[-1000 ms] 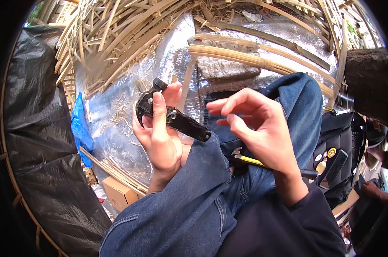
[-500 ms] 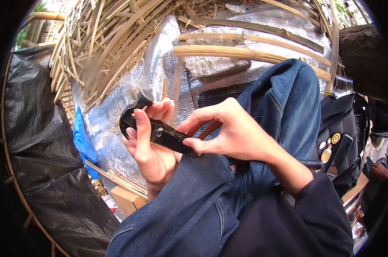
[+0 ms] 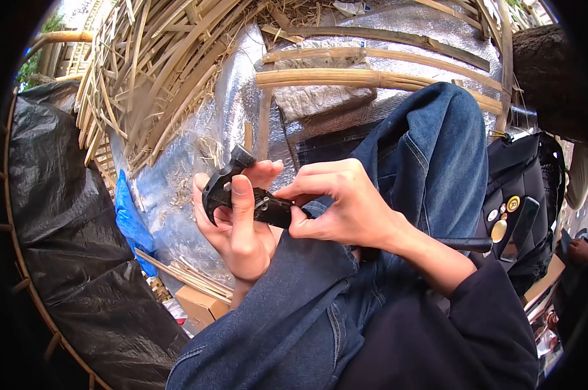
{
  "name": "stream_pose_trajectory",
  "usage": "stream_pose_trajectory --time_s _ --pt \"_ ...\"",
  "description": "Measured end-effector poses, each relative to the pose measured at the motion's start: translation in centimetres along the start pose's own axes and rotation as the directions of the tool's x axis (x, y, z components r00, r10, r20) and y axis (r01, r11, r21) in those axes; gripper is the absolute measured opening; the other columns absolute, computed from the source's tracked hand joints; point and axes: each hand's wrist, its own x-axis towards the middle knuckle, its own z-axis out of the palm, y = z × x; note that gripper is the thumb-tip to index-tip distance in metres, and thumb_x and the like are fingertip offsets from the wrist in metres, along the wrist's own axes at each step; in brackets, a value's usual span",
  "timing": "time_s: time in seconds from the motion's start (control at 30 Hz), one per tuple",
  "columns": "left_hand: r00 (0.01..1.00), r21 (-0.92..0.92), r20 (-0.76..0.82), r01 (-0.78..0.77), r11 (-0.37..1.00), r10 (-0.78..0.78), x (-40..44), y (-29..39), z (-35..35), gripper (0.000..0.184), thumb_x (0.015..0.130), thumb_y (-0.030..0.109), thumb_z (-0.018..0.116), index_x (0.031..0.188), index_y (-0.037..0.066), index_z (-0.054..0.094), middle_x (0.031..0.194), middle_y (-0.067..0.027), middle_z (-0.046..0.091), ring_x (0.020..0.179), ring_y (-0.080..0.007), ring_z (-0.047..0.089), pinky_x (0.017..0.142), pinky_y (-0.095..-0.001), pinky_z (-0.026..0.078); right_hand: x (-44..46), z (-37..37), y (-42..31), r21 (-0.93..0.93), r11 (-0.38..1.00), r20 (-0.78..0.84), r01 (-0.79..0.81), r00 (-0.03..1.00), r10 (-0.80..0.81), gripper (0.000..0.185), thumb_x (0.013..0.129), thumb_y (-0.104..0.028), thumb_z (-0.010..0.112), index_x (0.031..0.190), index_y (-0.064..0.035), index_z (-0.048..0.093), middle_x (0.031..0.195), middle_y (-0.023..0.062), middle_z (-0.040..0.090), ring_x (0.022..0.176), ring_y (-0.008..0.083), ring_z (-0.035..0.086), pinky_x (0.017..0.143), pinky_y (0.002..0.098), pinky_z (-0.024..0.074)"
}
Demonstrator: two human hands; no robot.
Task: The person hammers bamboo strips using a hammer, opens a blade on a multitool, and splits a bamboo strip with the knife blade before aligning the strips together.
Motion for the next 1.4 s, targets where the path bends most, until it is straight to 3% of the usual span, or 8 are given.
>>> stream_pose_trajectory --time_s 0.27,0.5,0.67,0.83,0.87,0.97,1.2,1.4 --pt "0.996 0.119 -0.069 -0.052 0.992 0.06 -0.2 -0.5 0.9 0.023 0.101 0.011 0.064 0.113 -0.001 0.05 0.101 -0.024 0.07 0.085 -0.0261 0.071 0.074 -0.0367 0.06 -0.6 -0.6 0.0 -0.086 0.996 -0.041 -0.017 0.999 0.014 0.021 0.073 0.0 0.072 0.093 0.0034 0.075 0.078 0.0157 0.072 0.07 0.0274 0.073 0.067 0.0336 0.0588" --pt "0.998 0.036 -0.017 -0.061 0.998 0.062 -0.2 -0.7 0.5 0.024 0.102 0.015 0.064 0.113 0.0 0.049 0.103 -0.0233 0.07 0.079 -0.0237 0.071 0.064 -0.0317 0.058 -1.3 -1.2 -1.1 0.076 0.948 -0.089 -0.311 0.944 0.317 0.019 0.075 -0.003 0.074 0.092 0.0046 0.074 0.073 0.0143 0.073 0.066 0.0136 0.072 0.064 0.0272 0.0576" --pt "0.98 0.028 -0.198 0.006 1.0 0.0 0.4 -1.3 0.3 0.027 0.103 0.022 0.063 0.118 0.0 0.055 0.105 -0.0194 0.071 0.083 -0.0234 0.071 0.077 -0.0369 0.059 -1.2 -2.0 -1.5 0.262 0.82 -0.092 -0.508 0.833 0.545 0.019 0.078 -0.004 0.077 0.093 0.0067 0.073 0.074 0.0065 0.073 0.069 0.007 0.068 0.065 0.0228 0.0556" --pt "0.943 -0.305 -0.277 0.096 0.947 -0.185 1.2 -1.7 -2.1 0.028 0.104 0.026 0.062 0.119 0.002 0.061 0.112 -0.0116 0.069 0.103 -0.021 0.066 0.094 -0.0365 0.056 -1.8 -2.4 0.2 0.509 0.721 -0.171 -0.47 0.765 0.62 0.009 0.085 -0.001 0.077 0.092 0.0022 0.073 0.083 0.0035 0.073 0.074 0.0061 0.066 0.068 0.0218 0.0547" --pt "0.941 -0.309 -0.283 0.093 0.946 -0.185 1.2 -1.5 -2.1 0.028 0.104 0.026 0.062 0.119 0.002 0.061 0.112 -0.0116 0.069 0.103 -0.021 0.066 0.094 -0.0365 0.056 -2.1 -2.2 -0.2 0.505 0.718 -0.129 -0.48 0.78 0.612 0.007 0.094 -0.001 0.068 0.098 0.0034 0.072 0.092 0.0108 0.075 0.082 0.014 0.072 0.078 0.0296 0.0614" --pt "0.936 -0.518 -0.211 0.138 0.844 -0.283 1.8 -1.0 -2.8 0.024 0.105 0.022 0.06 0.114 0.0 0.06 0.1 -0.0054 0.065 0.088 -0.0142 0.061 0.086 -0.0273 0.055 -3.1 -0.2 0.3 0.694 0.629 -0.237 -0.351 0.713 0.66 0.009 0.094 -0.001 0.065 0.096 0.0058 0.07 0.095 0.0162 0.074 0.083 0.019 0.074 0.079 0.0336 0.0634" --pt "0.965 -0.598 -0.217 -0.014 0.802 -0.145 3.4 -1.4 -4.8 0.016 0.104 0.014 0.061 0.102 -0.002 0.056 0.09 -0.0056 0.057 0.08 -0.013 0.055 0.081 -0.0261 0.05 -4.1 2.8 0.1 0.855 0.457 -0.221 -0.244 0.626 0.748 0.007 0.095 0.0 0.063 0.092 0.0041 0.068 0.091 0.0097 0.072 0.085 0.0168 0.072 0.08 0.032 0.0625" --pt "0.947 -0.533 -0.317 -0.137 0.835 -0.047 5.0 -0.2 -5.6 0.019 0.104 0.018 0.06 0.096 0.001 0.057 0.081 -0.0024 0.053 0.078 -0.0124 0.054 0.084 -0.0278 0.05 -4.1 5.0 -2.0 0.908 0.369 -0.181 -0.198 0.61 0.771 0.011 0.096 0.001 0.062 0.105 0.0064 0.065 0.104 0.0149 0.072 0.097 0.0209 0.072 0.096 0.0341 0.0588"
